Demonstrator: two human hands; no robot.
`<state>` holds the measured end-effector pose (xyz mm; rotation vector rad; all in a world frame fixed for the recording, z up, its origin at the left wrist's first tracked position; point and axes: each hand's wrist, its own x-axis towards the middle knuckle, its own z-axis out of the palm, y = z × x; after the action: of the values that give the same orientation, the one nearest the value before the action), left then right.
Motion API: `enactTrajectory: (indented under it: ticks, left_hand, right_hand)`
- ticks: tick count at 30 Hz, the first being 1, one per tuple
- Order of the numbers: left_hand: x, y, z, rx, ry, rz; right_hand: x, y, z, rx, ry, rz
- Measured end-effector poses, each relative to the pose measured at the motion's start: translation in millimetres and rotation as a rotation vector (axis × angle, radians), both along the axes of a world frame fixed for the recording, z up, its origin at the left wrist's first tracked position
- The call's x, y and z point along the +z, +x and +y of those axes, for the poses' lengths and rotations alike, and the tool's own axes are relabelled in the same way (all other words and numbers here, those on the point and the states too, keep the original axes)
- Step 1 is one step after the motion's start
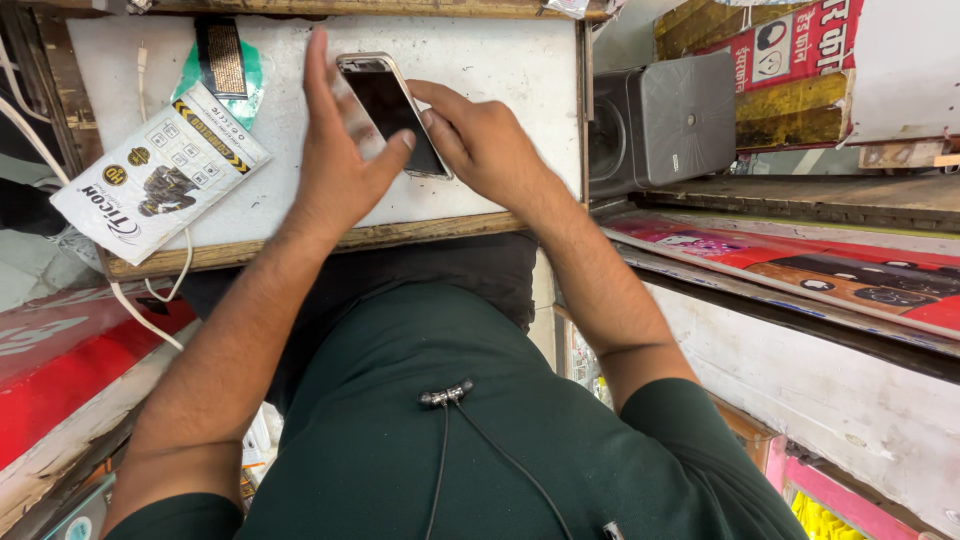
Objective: The person wipes a smartphone screen with a cloth, then uses a prying tool to separate the screen from the phone body. They remove the battery and internal components, placing them on the workbench, and use a red-handled screwdriver to unscrew parts of the motherboard.
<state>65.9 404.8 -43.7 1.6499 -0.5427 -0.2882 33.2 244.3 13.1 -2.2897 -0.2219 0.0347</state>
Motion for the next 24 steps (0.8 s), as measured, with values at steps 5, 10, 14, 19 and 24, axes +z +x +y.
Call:
enactTrajectory:
  ticks: [5, 10, 14, 19, 24]
  left_hand:
    - [-10, -8, -8, -0.052, -0.027, 0.026]
    - [-14, -4, -9, -0.047, 0.119, -0.103]
    - [-17, -5, -12, -0.057, 0.155, -0.074]
    - [-27, -3, -13, -0.067, 0.236, -0.147]
    - [-31, -4, -15, -0.068, 0.294, -0.145]
  right_hand:
    - [-11, -10, -4, 0.004, 0.084, 0.054]
    - [-19, -15, -10, 0.053, 0.078, 0.028]
    - [-24, -22, -13, 0.016, 0.023, 0.076]
    - [-37, -24, -17, -0.003, 0.005, 0.137]
    - [-39, -26, -19, 0.033, 0.016, -0.053]
